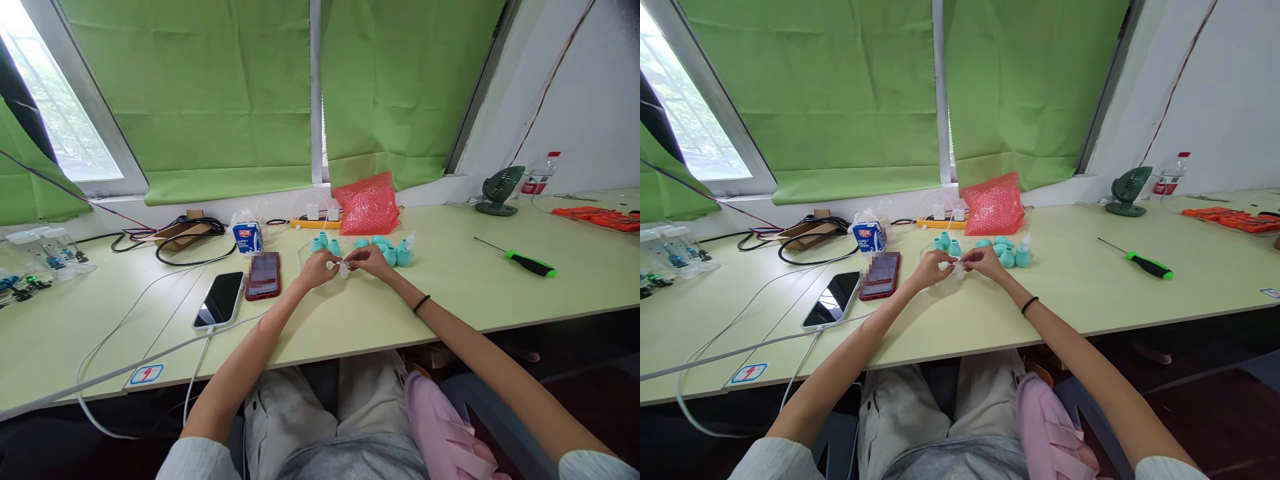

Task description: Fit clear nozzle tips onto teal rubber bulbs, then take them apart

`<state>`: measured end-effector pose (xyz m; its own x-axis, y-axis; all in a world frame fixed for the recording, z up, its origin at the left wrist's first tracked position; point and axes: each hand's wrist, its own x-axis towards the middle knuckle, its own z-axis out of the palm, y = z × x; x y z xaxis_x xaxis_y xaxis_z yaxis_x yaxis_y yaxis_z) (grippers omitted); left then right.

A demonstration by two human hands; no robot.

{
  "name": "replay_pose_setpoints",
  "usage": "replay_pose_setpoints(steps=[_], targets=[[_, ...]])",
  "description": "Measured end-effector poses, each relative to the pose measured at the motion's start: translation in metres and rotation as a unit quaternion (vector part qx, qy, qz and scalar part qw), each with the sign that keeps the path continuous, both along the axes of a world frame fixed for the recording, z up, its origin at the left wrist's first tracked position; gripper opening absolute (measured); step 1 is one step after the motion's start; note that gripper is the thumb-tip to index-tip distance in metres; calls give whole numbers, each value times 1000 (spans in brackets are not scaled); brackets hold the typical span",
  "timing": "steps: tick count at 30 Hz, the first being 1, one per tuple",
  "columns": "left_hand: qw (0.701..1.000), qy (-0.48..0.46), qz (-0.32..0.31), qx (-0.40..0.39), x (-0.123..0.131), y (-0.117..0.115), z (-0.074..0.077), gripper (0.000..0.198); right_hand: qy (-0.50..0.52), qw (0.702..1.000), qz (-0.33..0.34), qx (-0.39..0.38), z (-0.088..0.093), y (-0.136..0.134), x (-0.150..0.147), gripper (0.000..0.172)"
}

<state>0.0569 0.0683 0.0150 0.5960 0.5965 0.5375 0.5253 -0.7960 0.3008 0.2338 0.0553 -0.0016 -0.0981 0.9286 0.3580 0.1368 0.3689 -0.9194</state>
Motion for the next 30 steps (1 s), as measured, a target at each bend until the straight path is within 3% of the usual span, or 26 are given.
replay_pose_setpoints(steps=[5, 12, 26, 30], targets=[[1000, -3, -4, -2, 2, -3, -2, 34, 26, 1000, 6, -9, 1, 1, 2, 26], [999, -39, 2, -2, 4, -1, -7, 26, 61, 997, 10, -40, 5, -2, 1, 31], [998, -58, -8, -10, 4, 0, -4, 18, 15, 998, 56, -40, 6, -5, -2, 34], [996, -86, 2, -20, 5, 0, -7, 26, 28, 997, 64, -42, 8, -6, -2, 34]])
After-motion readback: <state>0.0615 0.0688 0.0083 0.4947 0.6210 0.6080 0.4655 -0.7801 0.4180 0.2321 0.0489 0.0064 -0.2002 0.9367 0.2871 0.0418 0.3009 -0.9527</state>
